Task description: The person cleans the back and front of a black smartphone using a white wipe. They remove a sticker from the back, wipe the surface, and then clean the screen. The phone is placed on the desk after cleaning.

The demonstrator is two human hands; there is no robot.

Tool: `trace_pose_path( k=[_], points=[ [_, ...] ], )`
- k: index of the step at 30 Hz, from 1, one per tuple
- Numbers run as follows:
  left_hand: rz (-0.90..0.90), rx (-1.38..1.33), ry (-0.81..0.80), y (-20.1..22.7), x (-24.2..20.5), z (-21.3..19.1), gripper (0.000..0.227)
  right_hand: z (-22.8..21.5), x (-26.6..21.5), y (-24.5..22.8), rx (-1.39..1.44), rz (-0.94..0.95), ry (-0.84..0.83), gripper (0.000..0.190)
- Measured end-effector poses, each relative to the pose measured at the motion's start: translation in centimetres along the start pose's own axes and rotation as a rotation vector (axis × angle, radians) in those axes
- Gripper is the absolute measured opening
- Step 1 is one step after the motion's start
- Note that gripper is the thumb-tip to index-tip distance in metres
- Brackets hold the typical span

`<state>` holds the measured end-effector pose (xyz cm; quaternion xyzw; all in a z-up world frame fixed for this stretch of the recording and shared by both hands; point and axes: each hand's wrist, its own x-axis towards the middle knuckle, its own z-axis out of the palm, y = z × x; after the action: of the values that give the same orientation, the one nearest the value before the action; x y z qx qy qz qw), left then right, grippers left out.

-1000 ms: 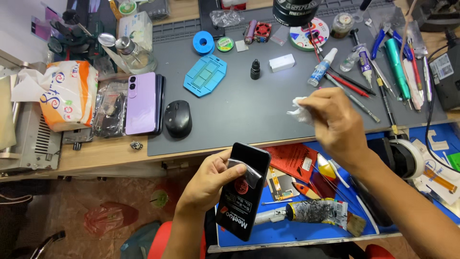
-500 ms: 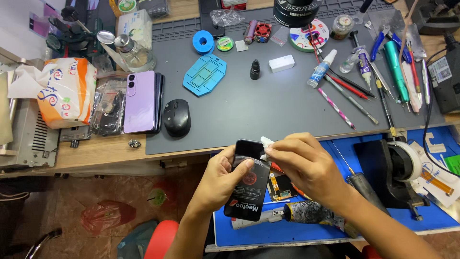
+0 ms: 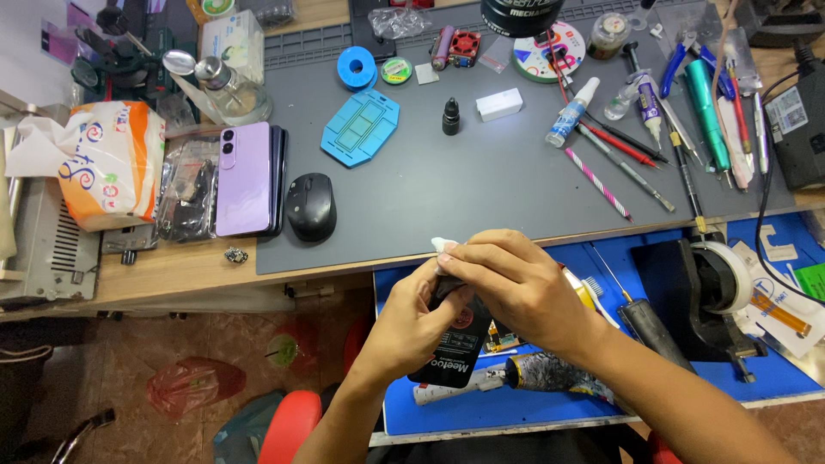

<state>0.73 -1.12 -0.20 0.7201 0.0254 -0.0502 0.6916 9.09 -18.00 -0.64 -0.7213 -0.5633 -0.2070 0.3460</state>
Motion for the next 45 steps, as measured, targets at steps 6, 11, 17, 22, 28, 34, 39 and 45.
trace_pose_path(
  k=[6, 11, 17, 22, 28, 34, 39, 45],
  points=[
    [0.054, -0.032, 0.121, -1.3, -0.4, -2.0, 0.03, 0.1, -0.4, -0.1, -0.039, 0.006, 0.063, 0.017],
    [0.043, -0.083, 0.123, 0.3, -0.4, -2.2, 0.03, -0.1, -0.2, 3.2, -0.016, 0.108, 0.107, 0.016],
    [0.056, -0.095, 0.125, -1.9, 0.2, -2.0, 0.029, 0.0, 2.0, 1.0, 0.077, 0.184, 0.148, 0.017],
    [0.071, -0.133, 0.168, -0.2, 0.0, -2.8, 0.03, -0.3, 1.3, 1.0, 0.133, 0.122, 0.137, 0.014],
    [0.055, -0.202, 0.17, -1.4, -0.1, -4.0, 0.025, -0.9, -3.2, 3.9, -0.016, 0.245, -0.079, 0.024],
    [-0.004, 0.084, 0.042, 1.1, -0.6, -2.1, 0.067, -2.9, 1.0, 0.2, 0.068, 0.06, 0.07, 0.017],
    [0.012, 0.351, -0.065, 3.9, -1.2, -1.8, 0.094, -3.3, 3.3, 0.6, -0.005, -0.216, -0.011, 0.019],
    [0.005, 0.336, -0.075, 3.3, -1.1, -2.1, 0.1, -2.9, 3.5, 0.2, -0.008, -0.258, -0.029, 0.015]
  ],
)
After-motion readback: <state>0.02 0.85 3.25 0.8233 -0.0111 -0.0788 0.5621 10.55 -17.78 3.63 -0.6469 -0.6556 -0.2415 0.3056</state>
